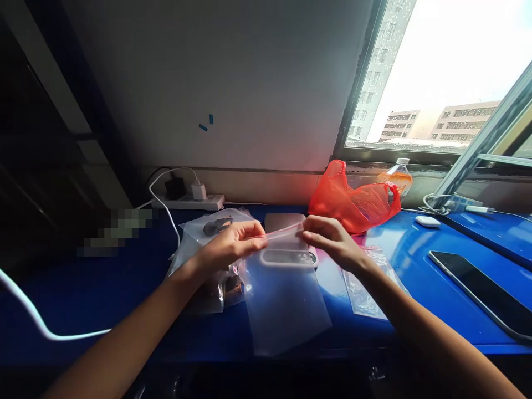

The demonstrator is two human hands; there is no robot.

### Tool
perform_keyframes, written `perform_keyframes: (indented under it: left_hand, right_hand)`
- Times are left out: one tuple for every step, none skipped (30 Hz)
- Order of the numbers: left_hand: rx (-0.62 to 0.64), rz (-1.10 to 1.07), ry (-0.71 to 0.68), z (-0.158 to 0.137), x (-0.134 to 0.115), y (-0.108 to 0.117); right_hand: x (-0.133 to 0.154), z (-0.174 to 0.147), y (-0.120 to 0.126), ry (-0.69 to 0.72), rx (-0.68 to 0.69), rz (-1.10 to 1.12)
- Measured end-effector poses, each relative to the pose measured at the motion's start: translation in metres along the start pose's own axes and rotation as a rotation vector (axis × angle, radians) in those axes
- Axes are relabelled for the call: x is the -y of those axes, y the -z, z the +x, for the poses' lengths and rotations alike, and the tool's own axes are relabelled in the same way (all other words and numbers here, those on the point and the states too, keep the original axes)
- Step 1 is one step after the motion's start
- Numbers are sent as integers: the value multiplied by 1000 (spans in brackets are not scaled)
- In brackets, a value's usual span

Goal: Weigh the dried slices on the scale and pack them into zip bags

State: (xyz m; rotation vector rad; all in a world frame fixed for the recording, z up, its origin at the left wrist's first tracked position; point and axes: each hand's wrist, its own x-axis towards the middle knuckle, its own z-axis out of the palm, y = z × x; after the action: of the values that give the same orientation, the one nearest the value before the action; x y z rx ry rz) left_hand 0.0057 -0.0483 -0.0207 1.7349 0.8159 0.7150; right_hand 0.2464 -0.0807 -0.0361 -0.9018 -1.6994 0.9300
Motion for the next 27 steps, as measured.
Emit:
perform_keyframes:
  left_hand:
    - [8,27,2,0,-1,-4]
    - [14,40,0,0,-3,-8]
    - [17,45,-5,1,-4,-11]
    - [17,48,-9,1,-5,-12]
    - [17,54,-9,1,-6,-13]
    - [16,63,-5,0,-6,-13]
    - [13,72,2,0,-7,-11]
    - [15,81,12,-1,-7,-10]
    - [15,87,20,-1,-7,-9]
    - [17,91,26,-2,-7,-8]
    - [20,92,32,-2,-8,-8]
    - [25,91,36,-2,-8,-8]
    - [33,88,39,-2,-7,-9]
    - [45,82,40,-2,-7,-10]
    - [56,74,39,-1,-6,-12]
    - [64,68,40,-1,-5,-13]
    - [62,61,41,0,-4,-13]
    - [47,52,43,1,-3,-13]
    - [19,41,38,1,-2,-12]
    - [-18,30,30,2,-1,-11]
    - [-61,21,15,3,0,-10]
    - [-102,20,-4,4,0,-8]
    - [-140,28,-23,4,0,-7]
    - [-170,42,-39,5,0,-7]
    - [-190,60,-51,5,0,-6]
    - [-203,79,-64,5,0,-6]
    - [-210,98,-76,5,0,-6]
  right_hand:
    - [0,0,-7,-3,-23,41]
    - [0,-1,-13,-9,-50,81]
    - [-1,-1,-17,-13,-82,116]
    - [-2,-2,-19,-12,-115,142]
    - [-3,-2,-20,-5,-146,162]
    - [-4,-2,-20,4,-174,173]
    - [-5,-3,-19,11,-193,178]
    - [-6,-3,-17,15,-203,177]
    - [-6,-4,-16,18,-202,170]
    - [-6,-4,-16,21,-194,156]
    - [-6,-5,-15,28,-184,138]
    - [-6,-5,-16,42,-178,118]
    - [-6,-6,-17,62,-179,98]
    - [-6,-7,-18,82,-187,77]
    - [-7,-7,-20,99,-205,55]
    - [-7,-7,-21,113,-235,37]
    - [-8,-7,-22,123,-276,25]
    - [-9,-7,-22,129,-324,19]
    - [-9,-6,-21,133,-372,20]
    - [-10,-5,-20,137,-414,24]
    - [-10,-5,-18,141,-444,30]
    - [-11,-4,-16,143,-461,36]
    - [-10,-4,-14,142,-465,40]
    - [-10,-4,-12,135,-455,41]
    - [-10,-4,-10,122,-435,40]
    - [-9,-5,-9,106,-409,37]
    - [-9,-5,-8,88,-378,34]
